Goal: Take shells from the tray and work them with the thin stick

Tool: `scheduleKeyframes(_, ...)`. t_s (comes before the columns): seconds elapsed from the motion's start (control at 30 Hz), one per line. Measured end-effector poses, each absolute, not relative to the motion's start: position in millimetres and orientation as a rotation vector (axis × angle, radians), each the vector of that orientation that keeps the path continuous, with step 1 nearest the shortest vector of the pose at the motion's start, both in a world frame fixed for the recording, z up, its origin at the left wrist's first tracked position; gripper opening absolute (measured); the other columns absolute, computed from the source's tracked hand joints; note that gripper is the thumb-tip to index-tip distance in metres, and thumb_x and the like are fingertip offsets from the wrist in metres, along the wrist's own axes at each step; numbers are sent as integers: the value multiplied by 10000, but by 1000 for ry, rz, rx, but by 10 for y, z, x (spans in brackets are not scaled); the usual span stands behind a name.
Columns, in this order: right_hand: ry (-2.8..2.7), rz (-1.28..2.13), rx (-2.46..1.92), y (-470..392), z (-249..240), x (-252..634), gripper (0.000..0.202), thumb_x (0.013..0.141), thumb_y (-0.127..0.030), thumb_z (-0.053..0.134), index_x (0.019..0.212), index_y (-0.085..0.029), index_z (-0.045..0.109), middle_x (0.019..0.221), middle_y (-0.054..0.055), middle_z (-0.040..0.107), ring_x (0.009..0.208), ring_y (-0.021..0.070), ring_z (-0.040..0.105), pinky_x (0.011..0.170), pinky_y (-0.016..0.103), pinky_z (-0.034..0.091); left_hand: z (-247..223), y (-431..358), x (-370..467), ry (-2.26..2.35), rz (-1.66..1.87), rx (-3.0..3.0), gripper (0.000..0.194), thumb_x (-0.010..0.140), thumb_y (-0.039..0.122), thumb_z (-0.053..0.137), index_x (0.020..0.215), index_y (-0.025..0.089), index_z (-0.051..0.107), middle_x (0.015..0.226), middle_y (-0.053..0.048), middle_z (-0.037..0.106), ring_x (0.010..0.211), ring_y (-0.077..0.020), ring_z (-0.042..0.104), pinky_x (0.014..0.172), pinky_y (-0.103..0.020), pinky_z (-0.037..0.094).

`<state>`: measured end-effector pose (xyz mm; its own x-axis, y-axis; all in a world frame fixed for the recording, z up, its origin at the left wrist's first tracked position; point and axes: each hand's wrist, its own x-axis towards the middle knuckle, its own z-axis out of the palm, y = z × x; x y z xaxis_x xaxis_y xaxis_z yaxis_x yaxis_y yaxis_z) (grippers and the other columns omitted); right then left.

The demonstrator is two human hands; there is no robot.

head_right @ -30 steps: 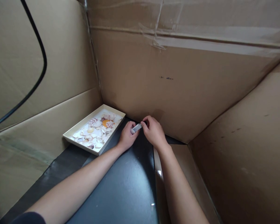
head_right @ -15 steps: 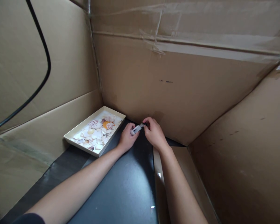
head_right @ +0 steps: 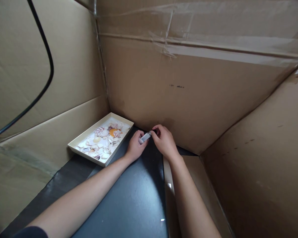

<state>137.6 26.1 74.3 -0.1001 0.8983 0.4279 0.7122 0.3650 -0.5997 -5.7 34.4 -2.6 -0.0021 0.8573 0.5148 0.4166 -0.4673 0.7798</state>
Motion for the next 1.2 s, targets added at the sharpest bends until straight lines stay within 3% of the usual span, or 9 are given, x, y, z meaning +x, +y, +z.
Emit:
scheduleKeyframes(0.23,-1833,300,-1376,240,759,1338,176,808,-355,577,882,-198,609,665,-10,538,618,141,504,598,260,376,-18,333,-67,1304,1471,1890,136,773,178,573,832,199,452,794,28,487,734,-114,456,664,-223,334)
scheduleKeyframes(0.83,-1875,258,-1251,168,809,1232,271,753,-152,527,977,-200,671,882,37,561,635,115,531,633,260,448,-34,340,-62,1282,1452,1856,118,790,234,563,839,199,461,776,30,492,690,-109,438,641,-218,321)
scheduleKeyframes(1.2,-1916,68,-1356,173,795,1228,157,802,-300,569,917,-199,605,812,37,544,656,148,513,620,268,401,-30,341,-70,1323,1448,1864,115,794,218,563,847,196,463,803,19,510,730,-118,475,654,-225,343)
